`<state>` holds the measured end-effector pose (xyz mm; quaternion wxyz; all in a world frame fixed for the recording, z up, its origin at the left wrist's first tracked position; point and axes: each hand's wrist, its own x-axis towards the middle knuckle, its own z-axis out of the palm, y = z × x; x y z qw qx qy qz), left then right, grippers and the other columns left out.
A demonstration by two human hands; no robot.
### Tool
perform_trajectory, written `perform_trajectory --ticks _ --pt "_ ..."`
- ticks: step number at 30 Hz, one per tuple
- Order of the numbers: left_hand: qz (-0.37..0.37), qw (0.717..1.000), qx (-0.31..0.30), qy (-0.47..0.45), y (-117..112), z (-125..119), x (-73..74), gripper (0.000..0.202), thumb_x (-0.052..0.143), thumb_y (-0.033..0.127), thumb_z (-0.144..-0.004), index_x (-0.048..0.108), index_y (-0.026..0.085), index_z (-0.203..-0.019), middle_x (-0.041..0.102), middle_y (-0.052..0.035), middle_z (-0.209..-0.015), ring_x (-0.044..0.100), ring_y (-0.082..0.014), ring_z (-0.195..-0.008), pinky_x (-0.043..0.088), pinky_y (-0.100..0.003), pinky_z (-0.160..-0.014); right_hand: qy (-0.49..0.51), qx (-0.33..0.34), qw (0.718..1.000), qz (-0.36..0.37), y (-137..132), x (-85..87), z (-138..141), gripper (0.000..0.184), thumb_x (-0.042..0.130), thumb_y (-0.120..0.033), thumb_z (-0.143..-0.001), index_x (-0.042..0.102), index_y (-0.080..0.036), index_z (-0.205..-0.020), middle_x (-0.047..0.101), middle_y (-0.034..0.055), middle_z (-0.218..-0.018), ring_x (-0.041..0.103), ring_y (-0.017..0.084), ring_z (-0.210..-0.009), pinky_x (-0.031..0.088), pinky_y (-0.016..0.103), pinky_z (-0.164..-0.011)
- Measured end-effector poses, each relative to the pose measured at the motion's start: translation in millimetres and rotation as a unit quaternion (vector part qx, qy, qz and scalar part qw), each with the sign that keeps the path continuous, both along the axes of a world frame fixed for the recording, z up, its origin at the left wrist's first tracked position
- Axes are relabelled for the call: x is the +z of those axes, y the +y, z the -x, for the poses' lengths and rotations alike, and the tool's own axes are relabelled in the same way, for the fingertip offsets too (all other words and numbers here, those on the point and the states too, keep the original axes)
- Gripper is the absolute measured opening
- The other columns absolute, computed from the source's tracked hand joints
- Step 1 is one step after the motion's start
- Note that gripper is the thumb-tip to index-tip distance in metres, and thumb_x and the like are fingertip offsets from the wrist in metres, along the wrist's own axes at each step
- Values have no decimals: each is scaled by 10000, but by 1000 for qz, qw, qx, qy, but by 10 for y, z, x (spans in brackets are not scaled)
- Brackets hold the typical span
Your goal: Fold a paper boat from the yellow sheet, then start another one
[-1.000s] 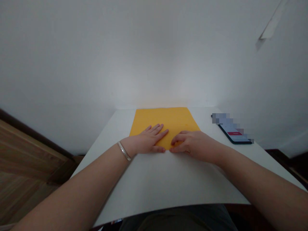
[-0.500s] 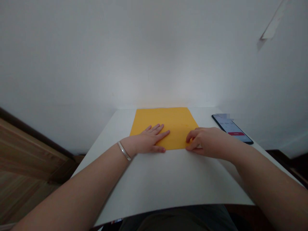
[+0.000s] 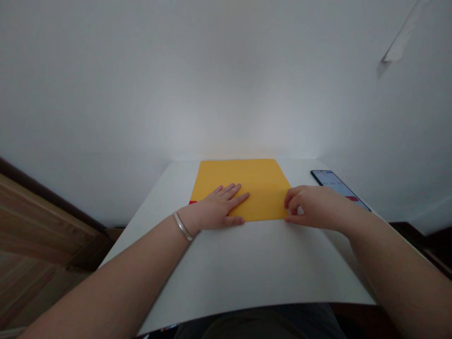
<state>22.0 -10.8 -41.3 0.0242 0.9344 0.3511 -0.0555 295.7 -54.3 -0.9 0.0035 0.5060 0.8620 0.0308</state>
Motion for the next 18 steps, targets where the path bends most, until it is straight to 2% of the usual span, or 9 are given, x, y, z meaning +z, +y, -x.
perform_trajectory --ticks 3,6,9,11,14,16,18 --pt "-36 999 6 -21 -26 -5 -17 674 336 586 -920 221 224 -1478 165 -162 -1541 171 -307 -1418 180 -454 -1123 19 38 999 -13 40 -42 155 181 633 -383 -789 705 -228 -729 666 52 -885 610 189 -783 470 304 -682" --pt "-50 998 12 -33 -41 -20 -3 695 365 589 -909 265 181 -1464 200 -170 -1532 216 -291 -1407 188 -398 -1130 66 71 995 -40 55 -125 302 261 646 -420 -784 703 -212 -931 645 83 -1026 587 229 -931 468 363 -833" --pt "-65 997 7 -40 -39 -37 12 646 367 532 -928 302 153 -1447 210 -161 -1532 183 -277 -1418 173 -386 -1139 110 90 989 -44 58 -218 377 336 578 -383 -844 661 -201 -1114 626 94 -1133 548 238 -1045 433 384 -928" --pt "-78 996 -1 -46 -31 -50 11 573 351 454 -948 332 146 -1430 262 -150 -1518 215 -263 -1410 178 -389 -1138 132 94 986 -42 67 -268 399 337 538 -359 -872 649 -187 -1140 628 93 -1149 534 231 -1071 418 378 -953" --pt "-100 993 0 -64 -28 -75 6 477 330 361 -956 408 170 -1386 397 -118 -1453 357 -239 -1337 234 -399 -1114 160 71 984 -38 91 -315 438 314 515 -341 -883 652 -179 -1115 641 86 -1130 540 221 -1055 418 370 -949" --pt "-111 990 7 -84 -33 -92 7 446 332 354 -957 454 194 -1354 463 -101 -1403 418 -236 -1280 274 -410 -1088 174 50 982 -44 108 -328 480 321 521 -363 -880 648 -182 -1112 645 85 -1111 546 219 -1036 422 370 -936" --pt "-112 988 16 -109 -37 -105 9 454 349 412 -954 478 208 -1338 493 -100 -1369 439 -242 -1251 298 -417 -1070 183 33 981 -53 125 -333 523 365 534 -425 -869 638 -192 -1131 641 87 -1104 546 224 -1029 424 373 -927"
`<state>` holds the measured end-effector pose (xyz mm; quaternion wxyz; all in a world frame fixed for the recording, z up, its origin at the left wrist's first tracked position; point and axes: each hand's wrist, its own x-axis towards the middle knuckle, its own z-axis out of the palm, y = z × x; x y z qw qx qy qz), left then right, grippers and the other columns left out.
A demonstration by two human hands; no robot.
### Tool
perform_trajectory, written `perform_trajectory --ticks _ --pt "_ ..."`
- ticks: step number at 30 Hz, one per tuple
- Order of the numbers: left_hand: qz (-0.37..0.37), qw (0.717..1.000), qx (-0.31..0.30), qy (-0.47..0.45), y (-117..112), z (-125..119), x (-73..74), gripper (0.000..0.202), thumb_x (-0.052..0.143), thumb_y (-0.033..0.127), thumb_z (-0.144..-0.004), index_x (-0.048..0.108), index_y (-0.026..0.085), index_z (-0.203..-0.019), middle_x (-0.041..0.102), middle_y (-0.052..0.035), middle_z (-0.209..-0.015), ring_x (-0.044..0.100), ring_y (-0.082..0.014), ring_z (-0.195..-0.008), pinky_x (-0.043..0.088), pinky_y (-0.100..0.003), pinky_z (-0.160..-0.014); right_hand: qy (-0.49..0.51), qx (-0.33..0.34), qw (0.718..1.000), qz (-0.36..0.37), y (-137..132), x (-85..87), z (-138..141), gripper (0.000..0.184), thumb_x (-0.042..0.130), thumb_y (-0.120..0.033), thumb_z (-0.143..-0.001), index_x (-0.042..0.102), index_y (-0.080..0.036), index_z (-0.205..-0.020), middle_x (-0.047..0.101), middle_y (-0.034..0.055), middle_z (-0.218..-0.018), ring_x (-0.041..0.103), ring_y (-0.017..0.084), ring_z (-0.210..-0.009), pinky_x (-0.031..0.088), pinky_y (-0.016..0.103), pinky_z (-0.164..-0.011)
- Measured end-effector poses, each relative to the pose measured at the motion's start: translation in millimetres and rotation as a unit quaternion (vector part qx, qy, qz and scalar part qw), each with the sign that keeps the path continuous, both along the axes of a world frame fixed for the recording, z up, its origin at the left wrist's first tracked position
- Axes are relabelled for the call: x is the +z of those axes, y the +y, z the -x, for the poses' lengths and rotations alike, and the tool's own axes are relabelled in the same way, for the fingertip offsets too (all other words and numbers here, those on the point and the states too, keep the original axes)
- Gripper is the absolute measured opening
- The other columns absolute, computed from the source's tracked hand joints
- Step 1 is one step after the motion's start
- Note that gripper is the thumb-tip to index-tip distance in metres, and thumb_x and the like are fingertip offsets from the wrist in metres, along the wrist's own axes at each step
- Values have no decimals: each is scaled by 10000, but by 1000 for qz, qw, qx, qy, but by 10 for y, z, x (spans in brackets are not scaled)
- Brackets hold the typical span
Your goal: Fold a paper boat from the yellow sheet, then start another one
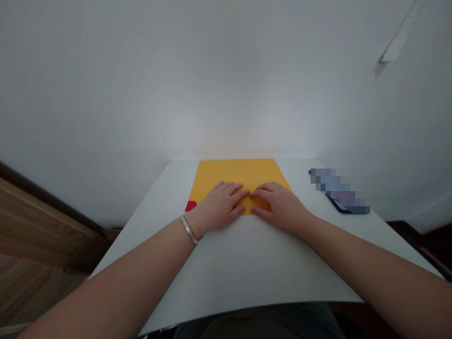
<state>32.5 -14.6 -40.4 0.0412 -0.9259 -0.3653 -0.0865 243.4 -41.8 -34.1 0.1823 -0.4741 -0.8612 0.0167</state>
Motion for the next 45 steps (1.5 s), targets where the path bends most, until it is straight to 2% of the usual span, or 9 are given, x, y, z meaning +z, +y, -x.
perform_trajectory --ticks 5,9,17,22,25,29,34,38,45 --pt "30 998 17 -47 25 -7 -18 607 407 619 -879 512 211 -1317 504 -109 -1349 443 -269 -1241 319 -424 -1060 5 -31 999 7 52 -9 18 498 593 -565 -787 635 -221 -1144 631 91 -1105 544 249 -1032 420 397 -928" --pt "42 998 15 -49 60 -2 -41 680 418 681 -836 520 206 -1311 498 -119 -1353 441 -286 -1244 323 -434 -1057 -6 -38 999 15 102 -11 -20 539 639 -588 -731 651 -222 -1126 624 93 -1128 534 268 -1043 418 410 -930" --pt "86 995 -21 -37 155 72 -57 634 568 551 -818 484 209 -1345 447 -127 -1403 407 -284 -1282 307 -433 -1073 -56 -29 998 24 172 11 -174 577 653 -601 -700 653 -238 -1148 630 80 -1171 524 288 -1085 386 432 -969" --pt "117 991 -59 -22 220 132 -60 589 608 463 -821 503 181 -1328 418 -148 -1431 379 -274 -1318 277 -418 -1093 -80 -60 994 44 229 -13 -350 665 695 -626 -626 650 -252 -1174 616 85 -1217 514 322 -1116 389 462 -977" --pt "123 990 -68 -2 222 146 -28 561 603 441 -832 493 209 -1330 402 -137 -1449 360 -267 -1339 243 -447 -1099 -93 -68 992 59 269 -31 -444 686 717 -596 -617 641 -240 -1198 596 105 -1251 503 335 -1143 395 472 -983" --pt "171 984 -40 28 210 157 13 590 568 443 -852 405 252 -1386 316 -110 -1502 252 -263 -1398 143 -529 -1113 -107 -75 989 71 313 -68 -562 707 725 -567 -619 616 -233 -1233 546 131 -1309 478 341 -1197 391 474 -999" --pt "209 977 9 47 229 206 -5 743 575 481 -827 287 188 -1447 196 -134 -1537 154 -254 -1429 88 -512 -1132 -126 -73 985 88 335 -78 -676 729 706 -562 -641 580 -224 -1274 531 128 -1330 484 337 -1195 388 470 -1010" --pt "200 977 39 61 250 249 -11 818 575 512 -812 227 167 -1467 210 -139 -1531 157 -268 -1426 94 -519 -1130 -134 -72 982 107 344 -69 -733 741 694 -575 -644 575 -210 -1278 515 127 -1350 479 349 -1197 381 475 -1016" --pt "146 982 70 101 170 259 46 734 519 543 -840 291 191 -1443 289 -130 -1508 262 -312 -1385 152 -522 -1110 -130 -75 981 121 357 -66 -744 730 686 -572 -651 570 -213 -1277 507 116 -1361 462 358 -1211 381 472 -1013"
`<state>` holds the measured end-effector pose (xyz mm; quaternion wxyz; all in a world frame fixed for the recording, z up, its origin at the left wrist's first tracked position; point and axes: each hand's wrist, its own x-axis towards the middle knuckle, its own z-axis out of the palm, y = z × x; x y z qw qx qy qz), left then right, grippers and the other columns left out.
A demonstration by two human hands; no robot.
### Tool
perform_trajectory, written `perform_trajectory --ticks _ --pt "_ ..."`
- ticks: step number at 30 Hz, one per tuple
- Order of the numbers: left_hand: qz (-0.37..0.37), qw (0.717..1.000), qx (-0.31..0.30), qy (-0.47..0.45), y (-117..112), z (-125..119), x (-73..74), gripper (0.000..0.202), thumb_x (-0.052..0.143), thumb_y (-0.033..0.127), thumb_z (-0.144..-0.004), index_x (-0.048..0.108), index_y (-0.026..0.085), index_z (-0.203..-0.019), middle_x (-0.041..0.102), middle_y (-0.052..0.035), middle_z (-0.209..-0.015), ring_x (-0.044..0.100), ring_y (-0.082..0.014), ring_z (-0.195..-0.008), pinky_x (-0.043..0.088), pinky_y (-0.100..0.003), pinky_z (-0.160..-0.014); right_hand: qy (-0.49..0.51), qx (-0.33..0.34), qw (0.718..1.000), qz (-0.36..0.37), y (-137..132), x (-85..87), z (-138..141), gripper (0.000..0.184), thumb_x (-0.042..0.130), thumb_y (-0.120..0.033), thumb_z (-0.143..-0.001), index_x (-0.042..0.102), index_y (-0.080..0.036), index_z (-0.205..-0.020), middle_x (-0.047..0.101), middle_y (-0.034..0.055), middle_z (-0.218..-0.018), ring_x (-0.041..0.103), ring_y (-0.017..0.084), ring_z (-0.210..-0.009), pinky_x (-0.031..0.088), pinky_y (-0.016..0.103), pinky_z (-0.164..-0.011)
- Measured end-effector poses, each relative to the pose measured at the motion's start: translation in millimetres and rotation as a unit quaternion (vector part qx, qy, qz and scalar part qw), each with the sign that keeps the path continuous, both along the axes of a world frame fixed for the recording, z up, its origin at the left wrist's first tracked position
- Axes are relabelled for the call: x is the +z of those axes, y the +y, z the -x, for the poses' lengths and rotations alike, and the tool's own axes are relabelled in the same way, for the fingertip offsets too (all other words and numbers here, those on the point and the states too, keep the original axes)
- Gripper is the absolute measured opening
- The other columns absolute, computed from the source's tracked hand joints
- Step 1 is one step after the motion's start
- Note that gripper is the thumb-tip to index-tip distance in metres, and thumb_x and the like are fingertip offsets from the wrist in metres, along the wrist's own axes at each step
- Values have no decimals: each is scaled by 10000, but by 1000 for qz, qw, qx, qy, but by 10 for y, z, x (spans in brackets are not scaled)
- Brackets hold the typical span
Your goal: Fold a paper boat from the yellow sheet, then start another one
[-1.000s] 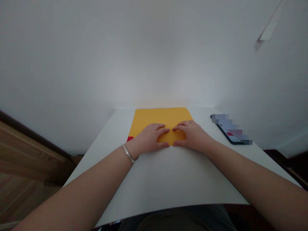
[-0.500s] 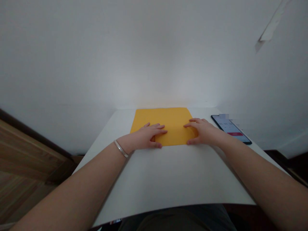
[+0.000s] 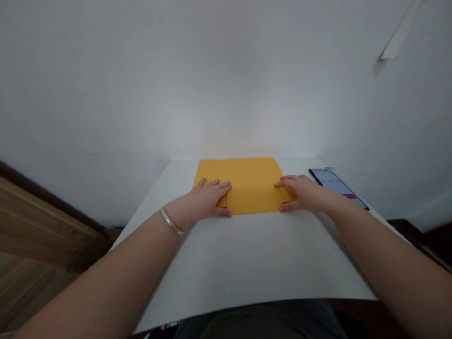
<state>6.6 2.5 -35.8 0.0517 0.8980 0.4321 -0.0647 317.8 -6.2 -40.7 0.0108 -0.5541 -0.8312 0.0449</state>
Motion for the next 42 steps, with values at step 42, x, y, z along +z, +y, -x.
perform_trajectory --ticks 42 --pt "-139 929 -37 -342 -222 -285 183 198 533 164 -797 588 193 -985 624 -36 -904 592 -169 -818 482 -297 -743 317 -116 937 -89 -97 51 262 508 658 -305 -704 579 -221 -1199 681 87 -1061 653 244 -846 532 388 -731"
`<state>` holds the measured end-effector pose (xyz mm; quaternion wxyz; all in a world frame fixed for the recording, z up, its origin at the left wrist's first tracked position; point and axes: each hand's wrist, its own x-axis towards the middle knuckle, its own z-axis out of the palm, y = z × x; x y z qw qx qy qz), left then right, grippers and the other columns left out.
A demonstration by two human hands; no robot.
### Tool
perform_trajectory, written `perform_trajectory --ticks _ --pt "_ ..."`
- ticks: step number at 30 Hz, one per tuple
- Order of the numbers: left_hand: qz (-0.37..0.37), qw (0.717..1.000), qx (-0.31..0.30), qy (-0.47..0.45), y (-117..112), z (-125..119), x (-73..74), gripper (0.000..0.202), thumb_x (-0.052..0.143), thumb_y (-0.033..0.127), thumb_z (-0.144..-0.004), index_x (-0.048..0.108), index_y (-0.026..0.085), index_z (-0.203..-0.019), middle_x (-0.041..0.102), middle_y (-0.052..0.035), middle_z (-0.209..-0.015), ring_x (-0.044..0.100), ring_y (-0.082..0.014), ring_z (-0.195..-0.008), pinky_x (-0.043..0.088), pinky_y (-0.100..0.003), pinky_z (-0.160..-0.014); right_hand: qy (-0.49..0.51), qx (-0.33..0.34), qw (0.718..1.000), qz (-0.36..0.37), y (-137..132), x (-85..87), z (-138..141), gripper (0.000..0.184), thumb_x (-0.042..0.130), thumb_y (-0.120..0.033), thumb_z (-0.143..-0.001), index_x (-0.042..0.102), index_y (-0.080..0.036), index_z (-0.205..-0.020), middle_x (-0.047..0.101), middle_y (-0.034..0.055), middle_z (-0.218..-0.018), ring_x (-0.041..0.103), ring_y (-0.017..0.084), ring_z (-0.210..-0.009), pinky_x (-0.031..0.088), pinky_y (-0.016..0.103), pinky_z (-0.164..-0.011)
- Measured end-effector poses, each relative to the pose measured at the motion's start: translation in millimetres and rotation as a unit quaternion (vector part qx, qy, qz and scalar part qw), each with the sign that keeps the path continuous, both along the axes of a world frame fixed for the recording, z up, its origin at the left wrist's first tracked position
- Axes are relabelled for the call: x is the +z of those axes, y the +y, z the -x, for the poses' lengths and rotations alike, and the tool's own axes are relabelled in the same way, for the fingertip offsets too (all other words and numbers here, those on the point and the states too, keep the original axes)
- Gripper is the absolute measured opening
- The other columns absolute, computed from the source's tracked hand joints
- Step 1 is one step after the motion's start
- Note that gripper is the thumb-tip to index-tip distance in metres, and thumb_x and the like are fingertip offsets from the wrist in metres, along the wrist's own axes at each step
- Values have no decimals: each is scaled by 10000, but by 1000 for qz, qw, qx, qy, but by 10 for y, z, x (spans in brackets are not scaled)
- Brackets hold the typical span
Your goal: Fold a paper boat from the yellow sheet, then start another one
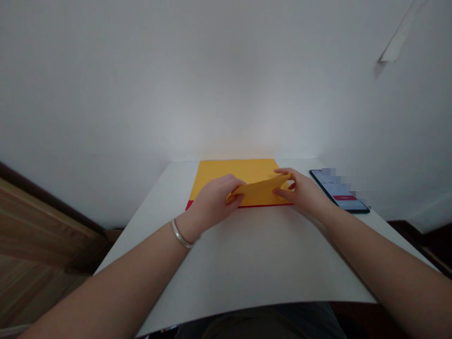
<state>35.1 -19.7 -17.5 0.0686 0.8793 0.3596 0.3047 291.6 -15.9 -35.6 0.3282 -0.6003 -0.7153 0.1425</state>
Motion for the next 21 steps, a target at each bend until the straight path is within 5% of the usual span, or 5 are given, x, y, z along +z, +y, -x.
perform_trajectory --ticks 3,7,12,16,21 --pt "-17 992 -100 76 -24 2 19 226 516 110 -766 612 178 -958 618 -59 -944 582 -177 -860 483 -295 -765 56 25 996 -58 28 -5 -46 130 580 -217 -711 673 -226 -802 701 53 -947 651 219 -855 526 364 -762" --pt "-18 984 -132 119 -27 -3 -56 515 541 138 -781 477 181 -1290 548 -98 -1257 513 -219 -1128 426 -355 -963 118 44 988 -88 62 -24 -79 116 570 -221 -715 660 -222 -788 704 50 -918 652 210 -888 521 366 -812" --pt "-34 975 -90 201 59 39 -179 527 470 111 -844 431 206 -1360 513 -102 -1356 498 -237 -1195 375 -439 -1025 82 69 994 -36 91 -58 -134 94 585 -190 -669 631 -219 -745 694 55 -997 651 217 -919 510 385 -839" --pt "-31 970 -55 235 83 59 -215 484 402 67 -866 445 123 -1345 472 -156 -1391 461 -228 -1272 384 -405 -1047 19 173 985 -17 148 -75 -230 245 685 -229 -628 669 -234 -872 671 60 -1086 619 243 -1022 503 387 -861" --pt "-73 960 46 268 3 0 -153 463 337 44 -875 440 4 -1325 410 -221 -1418 364 -260 -1345 330 -395 -1104 -69 181 979 -57 141 31 -226 351 675 -301 -686 674 -288 -1037 670 26 -1133 579 238 -1100 414 426 -1009"
